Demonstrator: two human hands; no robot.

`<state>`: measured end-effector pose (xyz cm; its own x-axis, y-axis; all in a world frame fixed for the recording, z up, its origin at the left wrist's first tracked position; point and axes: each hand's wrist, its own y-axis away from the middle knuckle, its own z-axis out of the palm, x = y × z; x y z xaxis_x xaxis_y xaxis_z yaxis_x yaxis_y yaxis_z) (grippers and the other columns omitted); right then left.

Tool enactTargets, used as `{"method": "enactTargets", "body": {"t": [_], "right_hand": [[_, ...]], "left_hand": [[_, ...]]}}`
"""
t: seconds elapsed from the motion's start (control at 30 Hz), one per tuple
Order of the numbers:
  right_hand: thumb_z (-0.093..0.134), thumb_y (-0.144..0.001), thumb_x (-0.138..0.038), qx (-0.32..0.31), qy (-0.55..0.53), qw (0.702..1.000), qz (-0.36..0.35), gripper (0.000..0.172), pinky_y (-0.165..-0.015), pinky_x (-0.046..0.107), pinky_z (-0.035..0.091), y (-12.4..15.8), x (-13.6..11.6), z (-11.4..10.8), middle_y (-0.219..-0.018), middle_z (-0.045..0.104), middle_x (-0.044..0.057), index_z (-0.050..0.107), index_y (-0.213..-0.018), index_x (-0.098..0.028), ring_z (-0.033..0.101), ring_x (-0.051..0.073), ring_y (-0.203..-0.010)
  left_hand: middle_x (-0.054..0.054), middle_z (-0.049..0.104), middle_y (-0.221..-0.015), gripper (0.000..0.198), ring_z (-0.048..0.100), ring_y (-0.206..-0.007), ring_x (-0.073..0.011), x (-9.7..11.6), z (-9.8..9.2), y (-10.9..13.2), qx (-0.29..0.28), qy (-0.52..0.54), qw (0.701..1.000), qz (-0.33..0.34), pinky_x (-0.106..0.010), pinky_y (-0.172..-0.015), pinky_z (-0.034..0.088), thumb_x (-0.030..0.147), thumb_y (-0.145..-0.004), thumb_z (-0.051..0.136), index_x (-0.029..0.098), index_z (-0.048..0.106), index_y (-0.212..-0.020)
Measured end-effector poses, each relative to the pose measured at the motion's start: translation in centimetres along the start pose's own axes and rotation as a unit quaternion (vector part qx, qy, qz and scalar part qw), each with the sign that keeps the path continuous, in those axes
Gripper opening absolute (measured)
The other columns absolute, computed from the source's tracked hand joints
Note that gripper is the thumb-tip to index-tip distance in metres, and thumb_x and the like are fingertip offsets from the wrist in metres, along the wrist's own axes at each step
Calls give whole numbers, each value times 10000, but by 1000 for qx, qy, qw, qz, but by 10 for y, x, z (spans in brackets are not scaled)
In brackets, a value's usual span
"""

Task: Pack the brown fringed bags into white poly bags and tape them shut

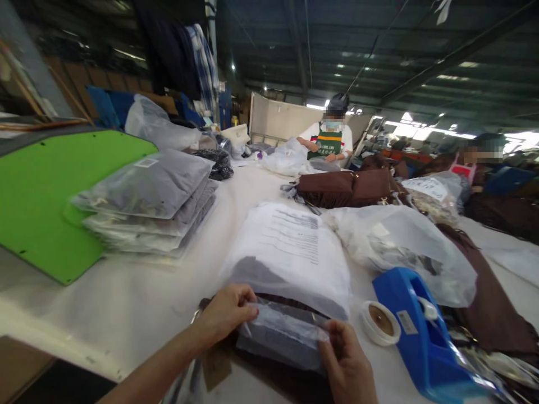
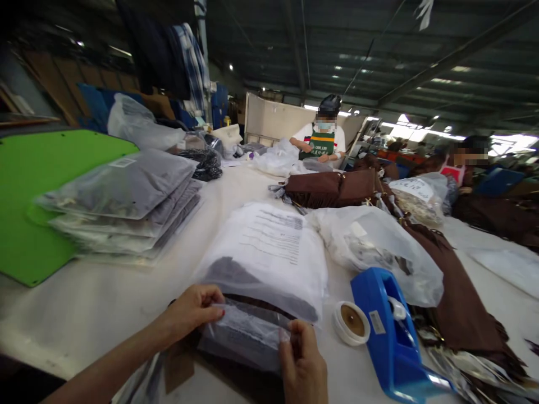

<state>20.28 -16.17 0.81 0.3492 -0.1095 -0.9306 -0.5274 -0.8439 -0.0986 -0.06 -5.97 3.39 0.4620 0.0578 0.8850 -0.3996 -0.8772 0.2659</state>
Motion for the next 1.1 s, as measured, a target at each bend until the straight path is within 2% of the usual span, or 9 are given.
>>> {"method": "enactTargets", "body": {"t": [0.1, 0.27, 0.4, 0.63, 0.7, 0.8, 0.87, 0.93, 1.1], "right_hand": [[485, -738, -514, 23, 125, 990, -64, 293, -522, 246, 408, -7, 11, 16, -615, 601, -14, 536, -807, -234, 566, 155, -542], [441, -795, -527, 17, 160, 983, -89, 311, -453, 219, 395, -16, 18, 17, -504, 552, -43, 528, -739, -234, 531, 132, -443], [389, -849, -525, 7, 186, 975, -119, 340, -434, 197, 386, -15, 18, 13, -525, 574, -48, 540, -742, -239, 560, 121, -461], [275, -923, -446, 56, 382, 890, -243, 418, -403, 238, 317, -19, 19, 9, -508, 579, -50, 545, -678, -243, 579, 136, -418], [267, -928, -435, 65, 393, 881, -254, 430, -397, 242, 301, -20, 19, 9, -484, 563, -49, 534, -655, -237, 564, 129, -396], [243, -930, -445, 67, 398, 881, -249, 458, -391, 248, 281, -22, 20, 11, -457, 548, -41, 519, -632, -233, 543, 129, -370], [233, -921, -473, 53, 382, 895, -225, 474, -400, 246, 282, -24, 20, 11, -452, 546, -35, 517, -628, -233, 540, 131, -377], [246, -900, -517, 29, 349, 918, -186, 484, -414, 241, 292, -26, 19, 7, -453, 540, -28, 522, -621, -234, 535, 132, -396], [405, -787, -608, 19, 230, 969, -91, 433, -476, 234, 363, -44, 8, -35, -512, 529, -18, 551, -629, -232, 502, 130, -483]], "left_hand": [[24, 575, -619, 88, 537, -629, -137, -1, -5, -13, 73, -199, 976, 47, -234, -608, 355, 191, -732, 509, 177, 585, -688], [-7, 621, -679, 200, 578, -664, -160, -4, 8, -22, 96, -253, 962, 46, -242, -610, 354, 243, -852, 428, 185, 582, -739], [-27, 665, -722, 236, 627, -690, -179, -9, 13, -23, 105, -380, 918, 49, -241, -591, 362, 298, -895, 424, 188, 584, -760], [-49, 680, -725, 336, 655, -712, -212, -12, 11, -27, 124, -491, 861, 44, -253, -551, 398, 378, -926, 373, 175, 602, -789], [-44, 664, -692, 351, 640, -653, -200, -12, 11, -18, 166, -504, 842, 96, -256, -530, 407, 393, -926, 361, 167, 594, -791], [-60, 647, -734, 314, 611, -675, -179, -14, 19, 4, 260, -488, 781, 290, -275, -617, 457, 323, -935, 345, 142, 594, -874], [-73, 647, -831, 297, 598, -784, -174, -17, 31, 15, 235, -453, 744, 432, -297, -742, 471, 221, -939, 304, 131, 586, -964], [-75, 644, -910, 293, 580, -876, -180, -21, 43, 19, 151, -431, 744, 488, -314, -809, 467, 155, -922, 299, 137, 575, -1015], [-79, 639, -1055, 263, 569, -990, -223, -21, 50, 12, 53, -424, 803, 414, -377, -856, 469, 92, -819, 422, 187, 590, -997]]}}
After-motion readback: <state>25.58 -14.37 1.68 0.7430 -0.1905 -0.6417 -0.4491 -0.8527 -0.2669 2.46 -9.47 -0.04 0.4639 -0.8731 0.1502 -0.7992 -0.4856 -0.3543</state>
